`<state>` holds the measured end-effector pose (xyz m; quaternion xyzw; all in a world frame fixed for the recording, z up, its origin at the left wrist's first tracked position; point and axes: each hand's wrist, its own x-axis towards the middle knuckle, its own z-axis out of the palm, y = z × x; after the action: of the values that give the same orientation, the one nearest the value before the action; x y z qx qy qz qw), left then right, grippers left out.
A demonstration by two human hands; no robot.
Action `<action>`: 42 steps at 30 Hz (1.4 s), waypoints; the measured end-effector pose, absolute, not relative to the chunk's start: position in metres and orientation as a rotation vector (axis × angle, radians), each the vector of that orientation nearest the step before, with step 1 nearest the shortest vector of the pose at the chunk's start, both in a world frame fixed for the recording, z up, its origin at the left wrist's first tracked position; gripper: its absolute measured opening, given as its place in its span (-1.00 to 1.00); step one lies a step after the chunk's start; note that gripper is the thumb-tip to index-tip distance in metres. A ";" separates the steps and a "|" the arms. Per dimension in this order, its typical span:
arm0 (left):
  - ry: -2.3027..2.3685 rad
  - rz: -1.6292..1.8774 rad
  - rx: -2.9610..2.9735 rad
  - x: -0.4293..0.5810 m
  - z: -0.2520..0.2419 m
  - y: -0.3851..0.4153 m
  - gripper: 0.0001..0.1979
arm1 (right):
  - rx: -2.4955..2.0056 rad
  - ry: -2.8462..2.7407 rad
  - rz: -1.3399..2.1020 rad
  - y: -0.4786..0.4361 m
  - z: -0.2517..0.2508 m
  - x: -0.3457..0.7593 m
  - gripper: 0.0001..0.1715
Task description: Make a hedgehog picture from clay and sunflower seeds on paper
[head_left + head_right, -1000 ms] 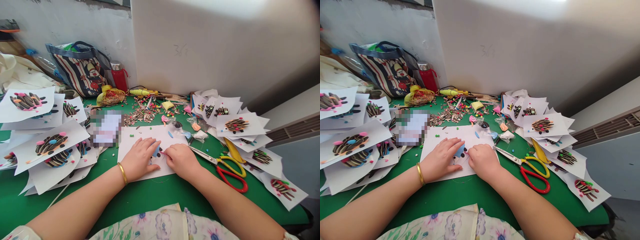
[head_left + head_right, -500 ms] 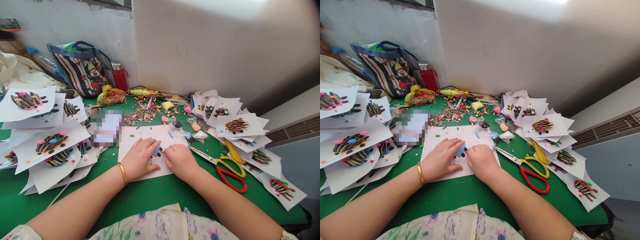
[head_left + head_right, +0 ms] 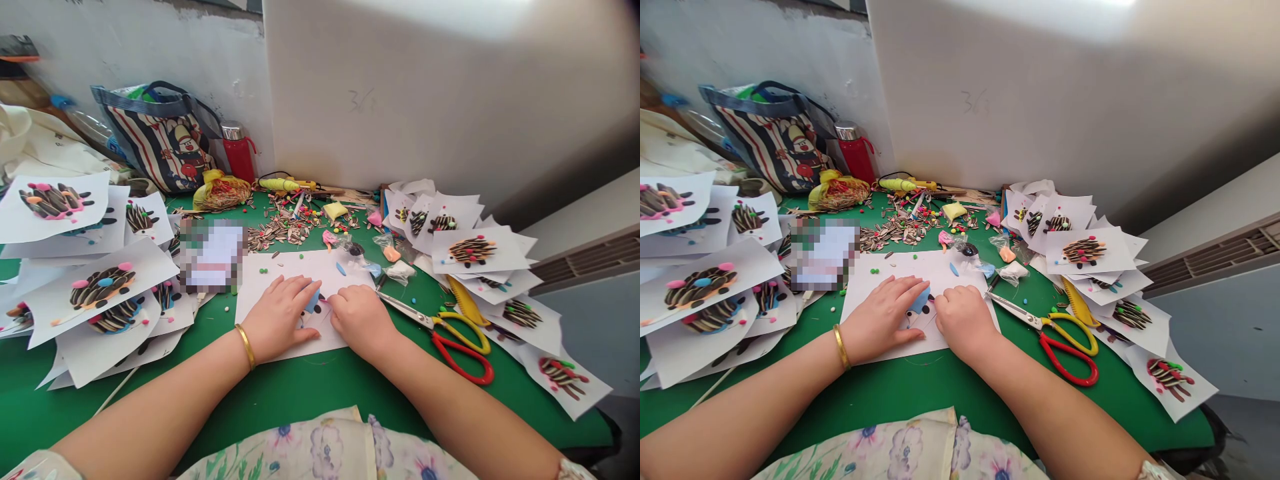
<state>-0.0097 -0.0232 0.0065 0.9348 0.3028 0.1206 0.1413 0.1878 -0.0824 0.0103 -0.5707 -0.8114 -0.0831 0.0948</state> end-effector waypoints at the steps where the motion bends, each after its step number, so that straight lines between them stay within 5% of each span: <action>1: 0.874 0.349 2.698 -0.010 0.006 -0.023 -0.14 | -1.692 -2.407 -0.246 -0.082 0.010 0.188 -0.83; 42: 0.863 0.388 2.690 -0.011 0.004 -0.023 -0.17 | -1.634 -2.404 0.121 -0.096 0.016 0.184 -0.80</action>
<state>-0.0112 -0.0226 0.0044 0.9334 0.2995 0.1347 0.1443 0.1845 -0.0964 0.0163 -0.5578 -0.8208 0.0412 0.1161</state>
